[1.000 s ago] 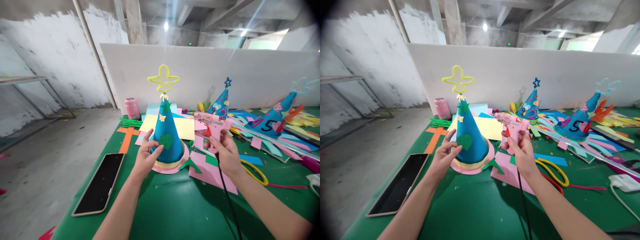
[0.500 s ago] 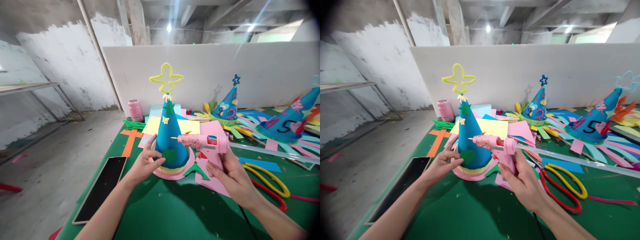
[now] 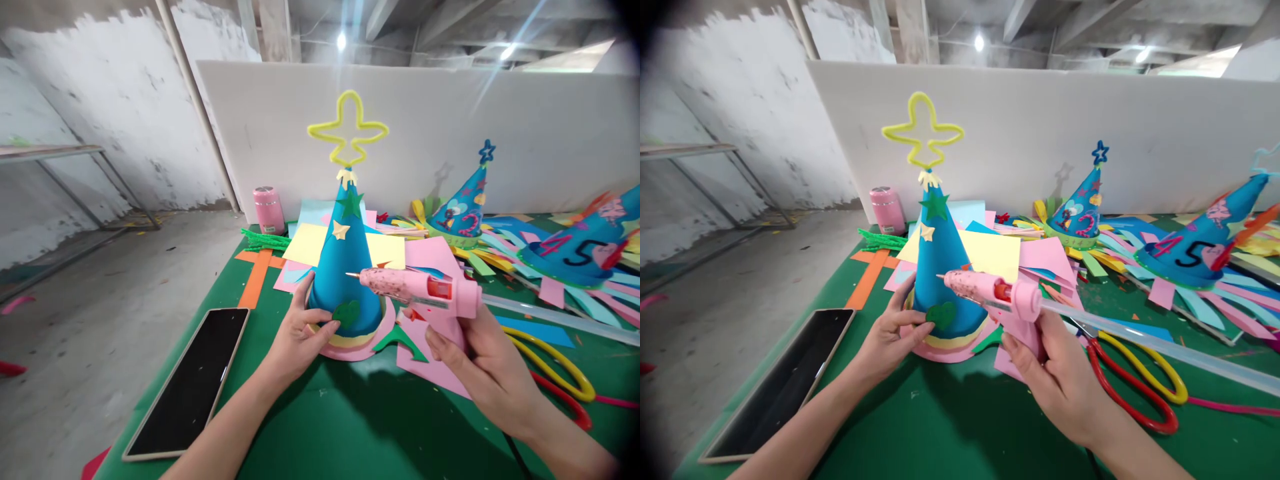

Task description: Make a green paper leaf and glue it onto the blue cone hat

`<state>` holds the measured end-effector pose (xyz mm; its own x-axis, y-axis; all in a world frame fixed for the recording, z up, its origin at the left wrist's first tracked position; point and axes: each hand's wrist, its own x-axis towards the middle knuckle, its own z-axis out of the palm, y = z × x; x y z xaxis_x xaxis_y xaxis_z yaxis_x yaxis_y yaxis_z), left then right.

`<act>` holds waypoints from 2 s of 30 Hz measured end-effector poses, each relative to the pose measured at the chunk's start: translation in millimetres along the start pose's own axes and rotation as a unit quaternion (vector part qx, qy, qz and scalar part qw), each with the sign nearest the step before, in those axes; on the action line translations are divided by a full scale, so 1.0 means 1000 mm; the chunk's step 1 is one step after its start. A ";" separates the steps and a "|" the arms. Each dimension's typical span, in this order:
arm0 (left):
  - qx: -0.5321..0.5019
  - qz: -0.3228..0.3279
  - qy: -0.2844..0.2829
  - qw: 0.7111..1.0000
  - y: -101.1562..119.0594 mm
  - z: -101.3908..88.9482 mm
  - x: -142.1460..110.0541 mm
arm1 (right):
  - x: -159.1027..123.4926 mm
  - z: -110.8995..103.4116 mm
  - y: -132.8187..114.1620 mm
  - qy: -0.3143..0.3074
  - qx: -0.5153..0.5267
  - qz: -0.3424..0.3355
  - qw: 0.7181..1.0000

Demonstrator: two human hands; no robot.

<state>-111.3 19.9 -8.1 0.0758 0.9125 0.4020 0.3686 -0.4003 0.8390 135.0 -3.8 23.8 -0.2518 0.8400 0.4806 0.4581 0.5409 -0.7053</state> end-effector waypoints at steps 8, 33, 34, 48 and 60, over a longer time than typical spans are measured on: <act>0.014 -0.007 -0.008 1.000 0.000 0.004 -0.004 | 0.000 0.001 0.000 0.005 -0.058 -0.023 0.998; 0.039 0.006 -0.001 0.999 -0.002 0.002 -0.003 | -0.008 -0.001 -0.002 0.026 -0.072 -0.012 0.997; 0.038 0.007 -0.001 0.999 -0.003 0.003 -0.004 | -0.007 0.000 -0.002 0.021 -0.082 -0.020 0.996; 0.043 0.013 -0.006 0.999 0.000 0.001 -0.006 | 0.001 0.004 -0.008 0.039 -0.041 -0.017 0.998; 0.044 0.021 0.000 0.999 -0.003 0.002 -0.005 | -0.010 0.003 -0.004 0.016 -0.074 -0.026 0.997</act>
<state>-110.8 16.5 -13.0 0.0921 0.8954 0.4356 0.4444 -0.4285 0.7867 133.3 -14.2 20.7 -0.2513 0.8083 0.5325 0.5672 0.5687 -0.5957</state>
